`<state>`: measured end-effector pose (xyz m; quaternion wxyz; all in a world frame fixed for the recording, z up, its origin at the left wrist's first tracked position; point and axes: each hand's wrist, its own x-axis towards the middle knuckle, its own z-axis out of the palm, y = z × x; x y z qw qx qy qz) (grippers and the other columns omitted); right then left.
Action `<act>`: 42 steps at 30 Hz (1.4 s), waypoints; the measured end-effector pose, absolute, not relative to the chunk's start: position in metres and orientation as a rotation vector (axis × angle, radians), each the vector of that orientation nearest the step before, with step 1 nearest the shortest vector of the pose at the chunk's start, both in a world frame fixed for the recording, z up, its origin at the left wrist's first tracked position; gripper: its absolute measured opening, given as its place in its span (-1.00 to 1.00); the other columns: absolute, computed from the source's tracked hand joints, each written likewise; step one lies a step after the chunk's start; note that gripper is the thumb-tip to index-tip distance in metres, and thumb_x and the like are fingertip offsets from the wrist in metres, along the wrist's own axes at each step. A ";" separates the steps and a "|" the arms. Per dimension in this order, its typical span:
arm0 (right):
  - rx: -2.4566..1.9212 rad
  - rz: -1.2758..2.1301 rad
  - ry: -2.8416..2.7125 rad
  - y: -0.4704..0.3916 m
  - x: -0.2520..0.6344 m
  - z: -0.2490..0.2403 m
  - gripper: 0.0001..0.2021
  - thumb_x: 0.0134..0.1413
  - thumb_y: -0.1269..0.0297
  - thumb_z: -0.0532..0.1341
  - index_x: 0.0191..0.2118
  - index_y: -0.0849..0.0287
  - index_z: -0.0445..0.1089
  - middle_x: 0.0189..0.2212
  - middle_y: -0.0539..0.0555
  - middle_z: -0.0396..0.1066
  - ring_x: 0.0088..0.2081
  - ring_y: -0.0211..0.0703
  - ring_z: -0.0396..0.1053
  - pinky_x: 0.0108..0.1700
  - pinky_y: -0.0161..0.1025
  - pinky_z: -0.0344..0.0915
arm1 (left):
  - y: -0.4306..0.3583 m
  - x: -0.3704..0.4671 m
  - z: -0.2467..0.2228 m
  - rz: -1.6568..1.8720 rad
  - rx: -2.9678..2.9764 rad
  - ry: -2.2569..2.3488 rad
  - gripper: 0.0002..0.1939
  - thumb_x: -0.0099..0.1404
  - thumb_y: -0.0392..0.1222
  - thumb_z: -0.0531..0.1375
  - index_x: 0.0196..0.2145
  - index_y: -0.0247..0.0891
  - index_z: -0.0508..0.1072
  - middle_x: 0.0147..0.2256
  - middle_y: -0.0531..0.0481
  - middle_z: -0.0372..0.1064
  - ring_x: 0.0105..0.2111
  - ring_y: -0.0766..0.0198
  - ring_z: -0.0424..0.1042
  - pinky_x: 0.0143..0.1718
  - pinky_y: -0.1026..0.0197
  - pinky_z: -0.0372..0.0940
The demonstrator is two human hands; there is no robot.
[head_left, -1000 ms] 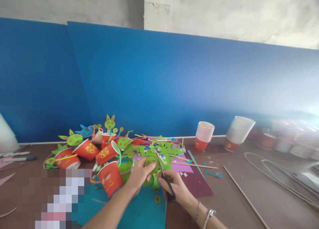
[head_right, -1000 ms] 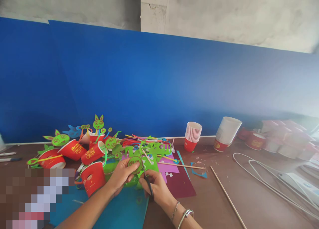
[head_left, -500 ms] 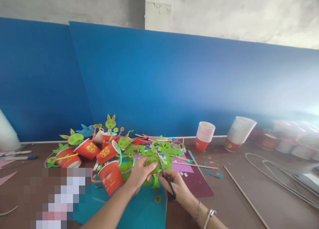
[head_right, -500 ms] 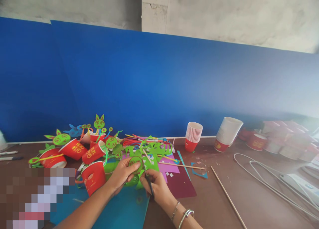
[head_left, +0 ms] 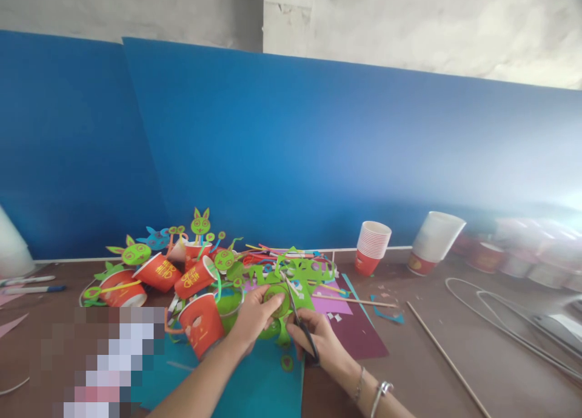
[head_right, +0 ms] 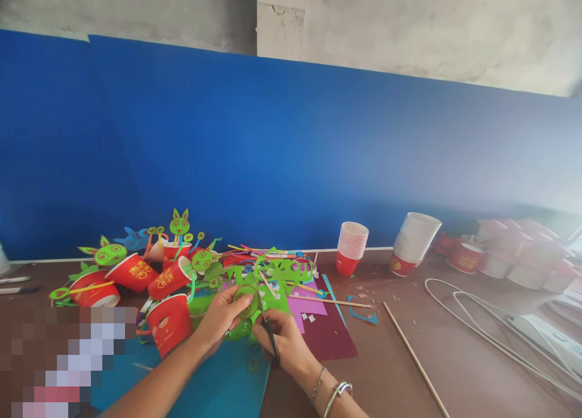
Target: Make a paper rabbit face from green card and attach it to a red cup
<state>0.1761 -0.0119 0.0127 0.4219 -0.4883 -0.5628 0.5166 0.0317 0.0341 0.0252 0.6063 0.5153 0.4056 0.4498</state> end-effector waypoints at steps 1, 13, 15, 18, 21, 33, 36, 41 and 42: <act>-1.215 1.295 -1.408 -0.012 0.176 0.013 -0.65 -0.17 0.00 0.30 -0.50 0.22 0.29 -0.78 -0.16 0.15 -0.72 -0.39 0.12 -0.66 -0.43 0.02 | 0.034 0.031 0.025 1.032 1.192 0.936 -0.67 0.01 0.04 0.28 -0.44 -0.30 0.37 -0.65 0.20 0.12 -0.74 0.53 -0.04 -0.78 0.41 -0.16; -1.320 1.244 -1.444 -0.010 0.179 0.010 -0.67 -0.08 0.01 0.26 -0.50 0.23 0.34 -0.83 -0.16 0.12 -0.77 -0.41 0.05 -0.72 -0.43 -0.10 | 0.035 0.030 0.025 1.040 1.178 0.909 -0.63 -0.01 0.06 0.30 -0.44 -0.33 0.39 -0.65 0.17 0.18 -0.74 0.54 -0.04 -0.77 0.41 -0.17; -1.322 1.256 -1.436 -0.010 0.179 0.010 -0.66 -0.10 0.00 0.27 -0.49 0.22 0.35 -0.83 -0.17 0.12 -0.78 -0.42 0.03 -0.73 -0.44 -0.10 | 0.035 0.030 0.026 1.054 1.153 0.895 -0.63 -0.03 0.05 0.32 -0.45 -0.33 0.40 -0.67 0.19 0.15 -0.74 0.55 -0.05 -0.77 0.41 -0.17; -1.313 1.261 -1.432 -0.010 0.179 0.010 -0.66 -0.10 0.00 0.27 -0.48 0.22 0.35 -0.83 -0.17 0.13 -0.78 -0.43 0.03 -0.73 -0.44 -0.09 | 0.033 0.032 0.025 1.098 1.092 0.893 -0.62 -0.05 0.05 0.33 -0.47 -0.33 0.39 -0.66 0.19 0.16 -0.75 0.57 -0.05 -0.77 0.43 -0.19; -1.305 1.252 -1.438 -0.009 0.179 0.009 -0.65 -0.08 -0.02 0.25 -0.48 0.22 0.35 -0.82 -0.16 0.13 -0.77 -0.43 0.05 -0.72 -0.44 -0.09 | 0.031 0.034 0.023 1.112 1.081 0.932 -0.60 -0.02 0.10 0.31 -0.45 -0.32 0.38 -0.64 0.16 0.24 -0.79 0.58 0.01 -0.79 0.42 -0.20; -1.193 1.266 -1.332 -0.011 0.178 0.003 -0.50 -0.16 -0.06 0.31 -0.23 0.13 0.11 -0.75 -0.20 0.22 -0.71 -0.39 0.13 -0.66 -0.46 -0.05 | 0.028 0.036 0.026 1.040 1.155 1.001 -0.62 0.00 0.11 0.26 -0.44 -0.30 0.37 -0.67 0.14 0.31 -0.83 0.51 0.11 -0.82 0.42 -0.16; -1.168 1.284 -1.341 -0.010 0.178 0.002 -0.39 -0.16 -0.08 0.31 -0.09 0.15 0.07 -0.73 -0.20 0.22 -0.69 -0.37 0.15 -0.65 -0.45 -0.02 | 0.028 0.036 0.026 1.035 1.156 1.013 -0.64 0.04 0.10 0.24 -0.42 -0.29 0.38 -0.70 0.18 0.27 -0.83 0.50 0.12 -0.82 0.42 -0.14; -1.178 1.304 -1.358 -0.010 0.179 0.005 -0.32 -0.17 -0.10 0.31 -0.02 0.17 0.07 -0.73 -0.23 0.15 -0.69 -0.36 0.14 -0.67 -0.44 -0.03 | 0.028 0.037 0.024 1.042 1.141 0.987 -0.63 0.03 0.11 0.25 -0.41 -0.29 0.38 -0.65 0.16 0.32 -0.84 0.51 0.10 -0.83 0.40 -0.15; -1.176 1.303 -1.359 -0.010 0.179 0.005 -0.33 -0.17 -0.11 0.31 -0.03 0.17 0.07 -0.73 -0.23 0.14 -0.69 -0.37 0.13 -0.67 -0.44 -0.03 | 0.028 0.037 0.024 1.042 1.142 0.984 -0.62 0.03 0.11 0.26 -0.41 -0.29 0.38 -0.64 0.15 0.33 -0.84 0.51 0.10 -0.82 0.40 -0.16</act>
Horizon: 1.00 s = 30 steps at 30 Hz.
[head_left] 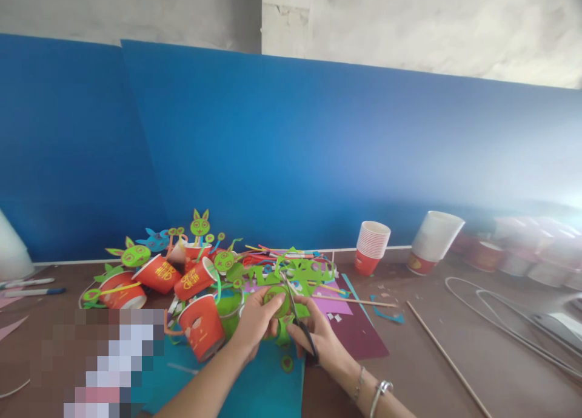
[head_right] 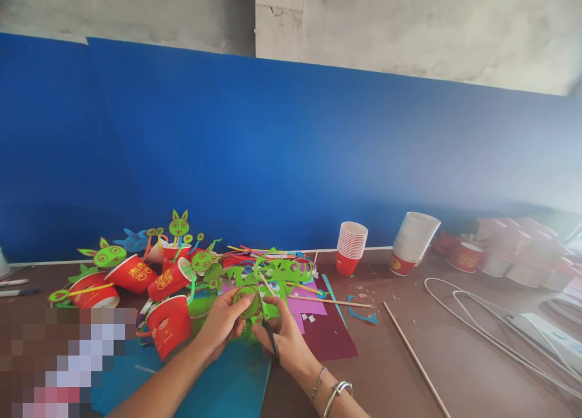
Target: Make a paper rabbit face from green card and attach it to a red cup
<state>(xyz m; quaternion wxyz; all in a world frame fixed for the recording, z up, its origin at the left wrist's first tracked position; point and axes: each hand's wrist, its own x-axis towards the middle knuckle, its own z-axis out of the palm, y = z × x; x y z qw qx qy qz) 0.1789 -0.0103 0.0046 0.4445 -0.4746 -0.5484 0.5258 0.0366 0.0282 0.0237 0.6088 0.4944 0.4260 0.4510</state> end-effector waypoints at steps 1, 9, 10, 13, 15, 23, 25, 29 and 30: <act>-1.174 1.300 -1.360 -0.010 0.179 0.004 -0.33 -0.17 -0.12 0.30 -0.03 0.17 0.08 -0.74 -0.23 0.13 -0.70 -0.37 0.13 -0.67 -0.45 -0.03 | 0.028 0.036 0.024 1.040 1.143 0.982 -0.62 0.02 0.11 0.26 -0.42 -0.29 0.38 -0.64 0.14 0.34 -0.84 0.52 0.10 -0.82 0.40 -0.16; -1.199 1.280 -1.354 -0.010 0.179 0.002 -0.39 -0.14 -0.08 0.31 -0.07 0.18 0.11 -0.76 -0.24 0.12 -0.73 -0.41 0.09 -0.71 -0.48 -0.02 | 0.030 0.035 0.026 1.029 1.172 0.953 -0.61 0.03 0.12 0.25 -0.40 -0.31 0.39 -0.61 0.10 0.38 -0.84 0.53 0.08 -0.80 0.40 -0.16; -1.201 1.279 -1.354 -0.010 0.179 0.003 -0.40 -0.14 -0.08 0.31 -0.08 0.18 0.11 -0.76 -0.25 0.11 -0.74 -0.41 0.09 -0.72 -0.48 -0.02 | 0.030 0.034 0.026 1.027 1.170 0.947 -0.61 0.03 0.11 0.25 -0.41 -0.31 0.39 -0.60 0.09 0.39 -0.83 0.54 0.08 -0.80 0.40 -0.17; -1.205 1.281 -1.350 -0.009 0.179 0.004 -0.41 -0.15 -0.07 0.32 -0.09 0.17 0.13 -0.77 -0.25 0.11 -0.76 -0.42 0.08 -0.73 -0.48 -0.02 | 0.030 0.033 0.029 1.037 1.155 0.944 -0.63 0.01 0.09 0.27 -0.47 -0.31 0.38 -0.61 0.10 0.37 -0.83 0.56 0.04 -0.79 0.40 -0.18; -1.213 1.294 -1.341 -0.010 0.179 0.005 -0.41 -0.16 -0.07 0.33 -0.10 0.16 0.13 -0.77 -0.26 0.11 -0.77 -0.43 0.07 -0.74 -0.48 -0.01 | 0.030 0.032 0.030 1.052 1.147 0.948 -0.64 -0.01 0.08 0.28 -0.50 -0.30 0.36 -0.62 0.12 0.34 -0.82 0.57 0.03 -0.78 0.40 -0.17; -1.208 1.318 -1.339 -0.011 0.179 0.008 -0.40 -0.18 -0.05 0.32 -0.09 0.17 0.13 -0.77 -0.23 0.17 -0.74 -0.39 0.12 -0.71 -0.47 -0.01 | 0.033 0.031 0.024 1.028 1.209 0.930 -0.65 0.02 0.06 0.28 -0.44 -0.33 0.43 -0.63 0.14 0.27 -0.78 0.55 0.01 -0.78 0.39 -0.14; -1.213 1.318 -1.333 -0.012 0.178 0.010 -0.41 -0.17 -0.05 0.32 -0.10 0.18 0.13 -0.78 -0.25 0.15 -0.75 -0.40 0.09 -0.71 -0.46 -0.02 | 0.033 0.031 0.024 1.011 1.223 0.922 -0.65 0.03 0.06 0.27 -0.42 -0.33 0.43 -0.62 0.14 0.27 -0.78 0.55 0.00 -0.78 0.39 -0.14; -1.241 1.325 -1.325 -0.013 0.178 0.014 -0.44 -0.17 -0.05 0.32 -0.14 0.16 0.13 -0.78 -0.27 0.12 -0.77 -0.42 0.07 -0.73 -0.47 -0.01 | 0.034 0.030 0.027 1.003 1.217 0.928 -0.66 0.02 0.04 0.27 -0.43 -0.33 0.41 -0.61 0.13 0.27 -0.77 0.55 0.00 -0.78 0.40 -0.13; -1.242 1.325 -1.325 -0.013 0.179 0.015 -0.45 -0.17 -0.04 0.32 -0.15 0.16 0.13 -0.78 -0.27 0.11 -0.78 -0.42 0.07 -0.73 -0.47 -0.02 | 0.034 0.029 0.027 1.000 1.218 0.928 -0.67 0.02 0.03 0.27 -0.44 -0.32 0.41 -0.61 0.12 0.28 -0.77 0.55 0.00 -0.78 0.40 -0.13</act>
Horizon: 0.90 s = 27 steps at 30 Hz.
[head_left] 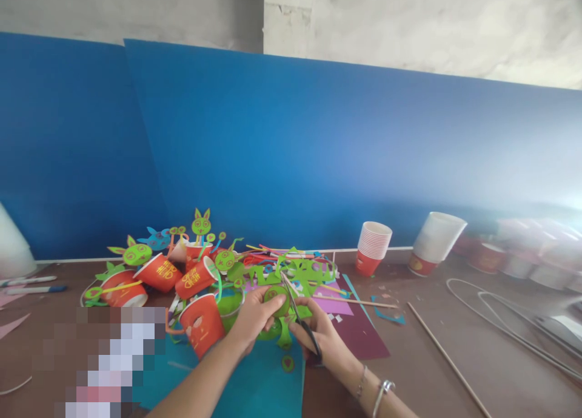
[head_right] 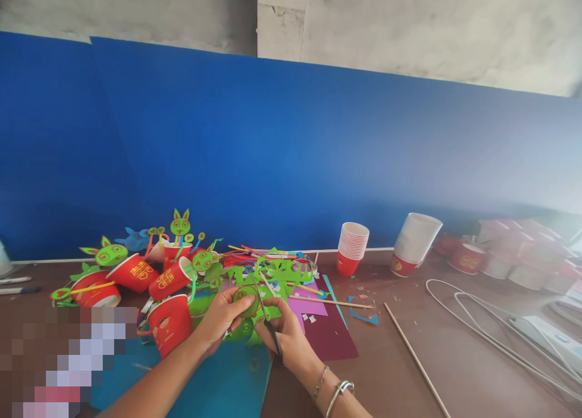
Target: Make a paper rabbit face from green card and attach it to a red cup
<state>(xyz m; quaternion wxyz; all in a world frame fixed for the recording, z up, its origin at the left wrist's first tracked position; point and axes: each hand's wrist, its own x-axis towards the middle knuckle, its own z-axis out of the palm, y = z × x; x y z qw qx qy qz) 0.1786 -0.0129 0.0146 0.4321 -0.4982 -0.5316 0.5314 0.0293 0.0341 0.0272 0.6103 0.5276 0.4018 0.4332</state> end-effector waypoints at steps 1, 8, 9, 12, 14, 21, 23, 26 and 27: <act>-1.241 1.326 -1.328 -0.013 0.179 0.015 -0.46 -0.16 -0.04 0.32 -0.15 0.16 0.13 -0.78 -0.28 0.11 -0.78 -0.42 0.06 -0.74 -0.47 -0.02 | 0.034 0.029 0.028 0.997 1.220 0.927 -0.67 0.02 0.03 0.27 -0.44 -0.32 0.40 -0.61 0.12 0.28 -0.77 0.55 0.00 -0.78 0.40 -0.14; -1.246 1.299 -1.362 -0.010 0.181 0.007 -0.50 -0.11 0.00 0.29 -0.14 0.16 0.13 -0.78 -0.28 0.12 -0.78 -0.43 0.05 -0.74 -0.48 -0.07 | 0.038 0.027 0.025 0.987 1.224 0.900 -0.66 0.03 0.03 0.27 -0.46 -0.34 0.40 -0.60 0.08 0.32 -0.78 0.56 0.01 -0.77 0.39 -0.17; -1.248 1.291 -1.360 -0.009 0.181 0.006 -0.50 -0.11 0.00 0.29 -0.14 0.16 0.13 -0.78 -0.28 0.11 -0.78 -0.43 0.05 -0.74 -0.48 -0.07 | 0.038 0.027 0.025 0.993 1.214 0.897 -0.66 0.03 0.03 0.28 -0.46 -0.34 0.39 -0.60 0.08 0.33 -0.78 0.56 0.01 -0.77 0.39 -0.18; -1.255 1.287 -1.350 -0.009 0.180 0.006 -0.49 -0.12 -0.02 0.29 -0.14 0.16 0.13 -0.78 -0.27 0.12 -0.78 -0.42 0.06 -0.74 -0.47 -0.09 | 0.039 0.027 0.025 1.030 1.180 0.900 -0.64 0.02 0.06 0.28 -0.45 -0.33 0.37 -0.60 0.08 0.34 -0.80 0.59 -0.04 -0.77 0.39 -0.20; -1.242 1.308 -1.346 -0.010 0.180 0.007 -0.46 -0.15 -0.04 0.30 -0.14 0.16 0.12 -0.77 -0.25 0.15 -0.77 -0.41 0.09 -0.73 -0.46 -0.08 | 0.039 0.027 0.026 1.038 1.176 0.908 -0.63 0.01 0.07 0.29 -0.45 -0.33 0.38 -0.61 0.10 0.32 -0.80 0.59 -0.06 -0.77 0.39 -0.20; -1.199 1.336 -1.327 -0.012 0.179 0.011 -0.42 -0.19 -0.07 0.31 -0.14 0.18 0.13 -0.77 -0.23 0.17 -0.71 -0.41 0.09 -0.68 -0.45 -0.05 | 0.036 0.029 0.027 0.993 1.226 0.949 -0.63 0.00 0.07 0.28 -0.42 -0.32 0.37 -0.62 0.13 0.29 -0.79 0.56 -0.01 -0.78 0.39 -0.16; -1.198 1.334 -1.330 -0.011 0.180 0.009 -0.43 -0.19 -0.06 0.32 -0.14 0.18 0.14 -0.77 -0.23 0.17 -0.71 -0.40 0.09 -0.67 -0.45 -0.05 | 0.035 0.029 0.028 0.990 1.228 0.955 -0.63 0.00 0.06 0.28 -0.42 -0.33 0.38 -0.62 0.13 0.29 -0.79 0.57 -0.02 -0.78 0.39 -0.18; -1.185 1.331 -1.342 -0.010 0.180 0.007 -0.44 -0.18 -0.05 0.32 -0.14 0.18 0.14 -0.76 -0.22 0.19 -0.70 -0.39 0.13 -0.66 -0.44 -0.01 | 0.034 0.030 0.030 0.984 1.215 0.956 -0.62 0.01 0.06 0.27 -0.40 -0.34 0.38 -0.62 0.12 0.29 -0.79 0.58 -0.05 -0.78 0.39 -0.20; -1.181 1.327 -1.346 -0.010 0.181 0.006 -0.44 -0.18 -0.05 0.32 -0.14 0.18 0.15 -0.75 -0.22 0.19 -0.70 -0.39 0.14 -0.66 -0.44 0.00 | 0.034 0.030 0.030 0.983 1.212 0.955 -0.62 0.01 0.06 0.28 -0.40 -0.34 0.38 -0.62 0.12 0.29 -0.79 0.58 -0.05 -0.78 0.39 -0.21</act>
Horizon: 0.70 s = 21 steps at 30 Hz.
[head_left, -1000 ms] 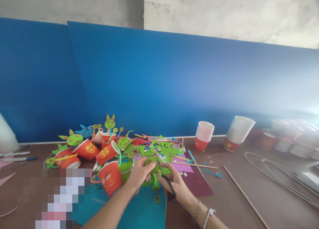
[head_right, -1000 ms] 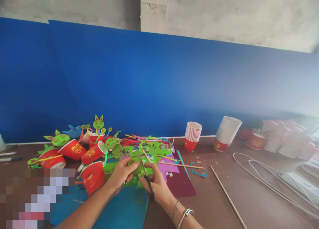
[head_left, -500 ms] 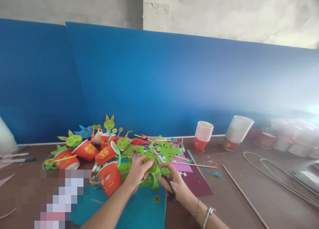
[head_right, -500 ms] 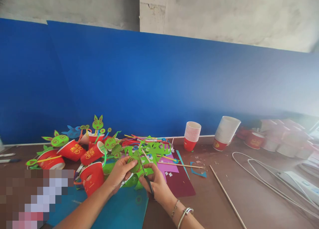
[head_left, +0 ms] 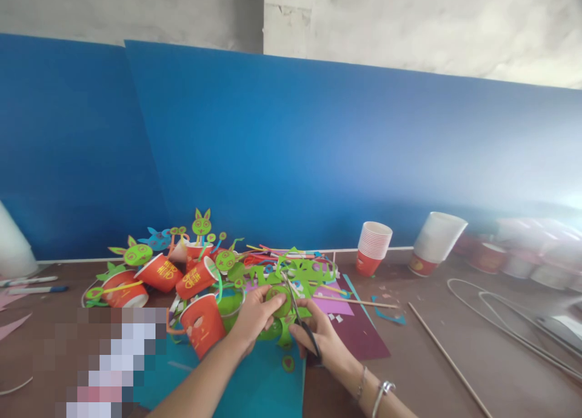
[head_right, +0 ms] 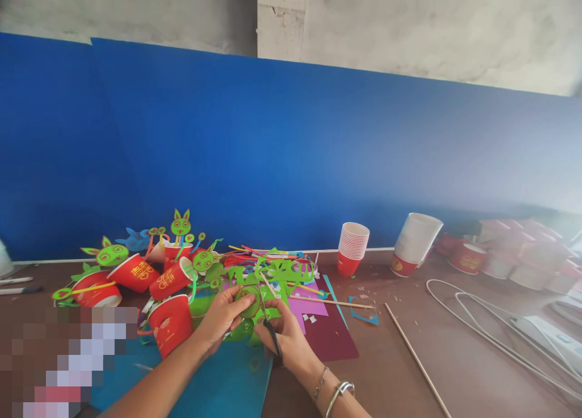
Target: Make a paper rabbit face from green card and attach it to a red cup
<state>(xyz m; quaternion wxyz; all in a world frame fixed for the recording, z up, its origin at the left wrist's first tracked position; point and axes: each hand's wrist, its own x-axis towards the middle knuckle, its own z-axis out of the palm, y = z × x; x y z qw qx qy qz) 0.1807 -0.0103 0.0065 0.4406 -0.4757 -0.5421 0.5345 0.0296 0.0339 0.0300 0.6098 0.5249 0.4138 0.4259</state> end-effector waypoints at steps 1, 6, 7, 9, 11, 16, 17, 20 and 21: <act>-1.180 1.324 -1.349 -0.010 0.181 0.006 -0.45 -0.17 -0.04 0.32 -0.15 0.18 0.15 -0.75 -0.22 0.20 -0.70 -0.39 0.14 -0.65 -0.44 0.01 | 0.034 0.030 0.030 0.986 1.211 0.954 -0.62 0.01 0.06 0.28 -0.40 -0.34 0.38 -0.62 0.12 0.29 -0.79 0.58 -0.05 -0.78 0.39 -0.20; -1.190 1.317 -1.342 -0.011 0.180 0.008 -0.47 -0.16 -0.03 0.32 -0.16 0.17 0.15 -0.77 -0.23 0.17 -0.73 -0.41 0.10 -0.69 -0.46 -0.04 | 0.036 0.029 0.028 1.000 1.210 0.938 -0.61 -0.01 0.07 0.30 -0.41 -0.34 0.39 -0.61 0.12 0.29 -0.79 0.57 -0.03 -0.78 0.39 -0.19; -1.191 1.318 -1.339 -0.011 0.179 0.008 -0.47 -0.16 -0.04 0.32 -0.16 0.17 0.15 -0.77 -0.23 0.17 -0.73 -0.42 0.10 -0.70 -0.46 -0.04 | 0.036 0.029 0.028 1.002 1.209 0.935 -0.61 -0.01 0.07 0.30 -0.41 -0.34 0.39 -0.62 0.13 0.28 -0.79 0.57 -0.03 -0.78 0.39 -0.18; -1.198 1.320 -1.335 -0.011 0.179 0.009 -0.47 -0.16 -0.04 0.32 -0.17 0.17 0.15 -0.77 -0.24 0.16 -0.74 -0.42 0.09 -0.71 -0.47 -0.05 | 0.036 0.029 0.028 1.006 1.207 0.928 -0.61 -0.02 0.07 0.30 -0.42 -0.34 0.39 -0.62 0.13 0.27 -0.79 0.57 -0.03 -0.78 0.39 -0.18; -1.212 1.314 -1.330 -0.012 0.178 0.011 -0.47 -0.18 -0.04 0.33 -0.18 0.17 0.16 -0.78 -0.24 0.15 -0.75 -0.42 0.09 -0.72 -0.47 -0.05 | 0.036 0.029 0.030 1.009 1.204 0.917 -0.62 -0.02 0.07 0.30 -0.44 -0.34 0.39 -0.63 0.14 0.26 -0.79 0.57 -0.04 -0.78 0.39 -0.19; -1.236 1.319 -1.324 -0.013 0.178 0.015 -0.44 -0.23 -0.05 0.36 -0.19 0.16 0.15 -0.80 -0.26 0.13 -0.78 -0.42 0.07 -0.74 -0.47 -0.05 | 0.035 0.028 0.032 1.021 1.199 0.906 -0.64 -0.02 0.05 0.30 -0.49 -0.32 0.37 -0.66 0.17 0.21 -0.80 0.59 -0.08 -0.78 0.38 -0.22; -1.237 1.319 -1.325 -0.013 0.178 0.015 -0.44 -0.23 -0.04 0.36 -0.19 0.16 0.15 -0.80 -0.26 0.13 -0.78 -0.42 0.07 -0.74 -0.48 -0.05 | 0.035 0.028 0.032 1.025 1.187 0.907 -0.64 -0.02 0.05 0.31 -0.49 -0.32 0.37 -0.67 0.17 0.21 -0.80 0.59 -0.09 -0.77 0.38 -0.22; -1.235 1.315 -1.332 -0.013 0.179 0.015 -0.46 -0.21 -0.03 0.35 -0.19 0.16 0.15 -0.80 -0.27 0.13 -0.78 -0.43 0.05 -0.74 -0.48 -0.05 | 0.035 0.028 0.031 1.025 1.134 0.905 -0.63 -0.04 0.04 0.32 -0.42 -0.34 0.42 -0.66 0.15 0.24 -0.78 0.59 -0.09 -0.76 0.38 -0.24; -1.235 1.317 -1.333 -0.013 0.179 0.015 -0.46 -0.20 -0.03 0.34 -0.19 0.16 0.15 -0.80 -0.27 0.13 -0.78 -0.43 0.05 -0.74 -0.48 -0.06 | 0.035 0.029 0.031 1.027 1.116 0.904 -0.62 -0.05 0.04 0.33 -0.40 -0.34 0.43 -0.65 0.14 0.26 -0.78 0.58 -0.08 -0.75 0.38 -0.25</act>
